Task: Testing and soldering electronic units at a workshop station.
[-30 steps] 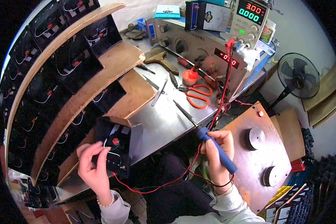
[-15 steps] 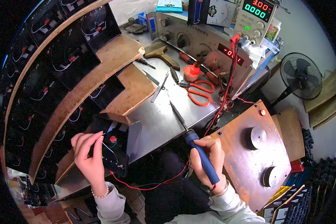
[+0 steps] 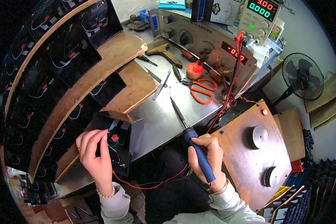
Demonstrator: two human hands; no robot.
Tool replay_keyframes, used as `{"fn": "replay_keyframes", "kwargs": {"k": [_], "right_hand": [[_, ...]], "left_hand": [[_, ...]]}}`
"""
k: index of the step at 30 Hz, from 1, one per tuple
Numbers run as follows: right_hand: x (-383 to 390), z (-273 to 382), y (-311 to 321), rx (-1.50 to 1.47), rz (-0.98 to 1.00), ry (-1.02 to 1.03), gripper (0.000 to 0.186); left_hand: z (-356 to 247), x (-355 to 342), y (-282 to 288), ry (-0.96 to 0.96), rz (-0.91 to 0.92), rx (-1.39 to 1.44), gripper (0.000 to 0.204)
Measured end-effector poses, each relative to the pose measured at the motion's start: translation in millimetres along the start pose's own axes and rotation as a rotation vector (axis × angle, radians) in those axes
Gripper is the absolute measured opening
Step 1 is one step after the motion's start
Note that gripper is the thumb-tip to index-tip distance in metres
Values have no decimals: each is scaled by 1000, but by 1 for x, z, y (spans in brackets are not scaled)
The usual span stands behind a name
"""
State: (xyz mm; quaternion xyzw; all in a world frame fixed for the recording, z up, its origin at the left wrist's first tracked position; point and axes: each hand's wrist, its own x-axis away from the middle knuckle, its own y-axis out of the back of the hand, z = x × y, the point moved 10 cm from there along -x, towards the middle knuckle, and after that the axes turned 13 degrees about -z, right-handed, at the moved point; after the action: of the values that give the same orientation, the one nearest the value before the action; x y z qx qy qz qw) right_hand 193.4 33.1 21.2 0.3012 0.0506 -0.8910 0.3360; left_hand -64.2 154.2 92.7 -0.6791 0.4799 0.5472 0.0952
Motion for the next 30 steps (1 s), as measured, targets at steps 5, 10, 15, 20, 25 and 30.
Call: {"fn": "replay_keyframes", "kwargs": {"k": [5,10,15,20,25,30], "right_hand": [[-6,18,-6,63,55,202,28],[-11,15,-5,29,66,127,25],[0,-45,11,-502,-129,-580,15],[-3,-69,12,-1169,-208,-1074,19],[-1,-53,2,-1367,-77,-1248,20],[-19,-18,13,-1106,-59,-1015,20]], "left_hand": [[-1,0,0,24,8,-20,12],[-1,-8,-1,-30,54,16,12],[4,-9,-1,4,105,63,13],[1,-8,-1,-7,107,46,11],[1,-7,4,-51,113,-38,7],[1,-4,-5,-50,148,-22,9]]}}
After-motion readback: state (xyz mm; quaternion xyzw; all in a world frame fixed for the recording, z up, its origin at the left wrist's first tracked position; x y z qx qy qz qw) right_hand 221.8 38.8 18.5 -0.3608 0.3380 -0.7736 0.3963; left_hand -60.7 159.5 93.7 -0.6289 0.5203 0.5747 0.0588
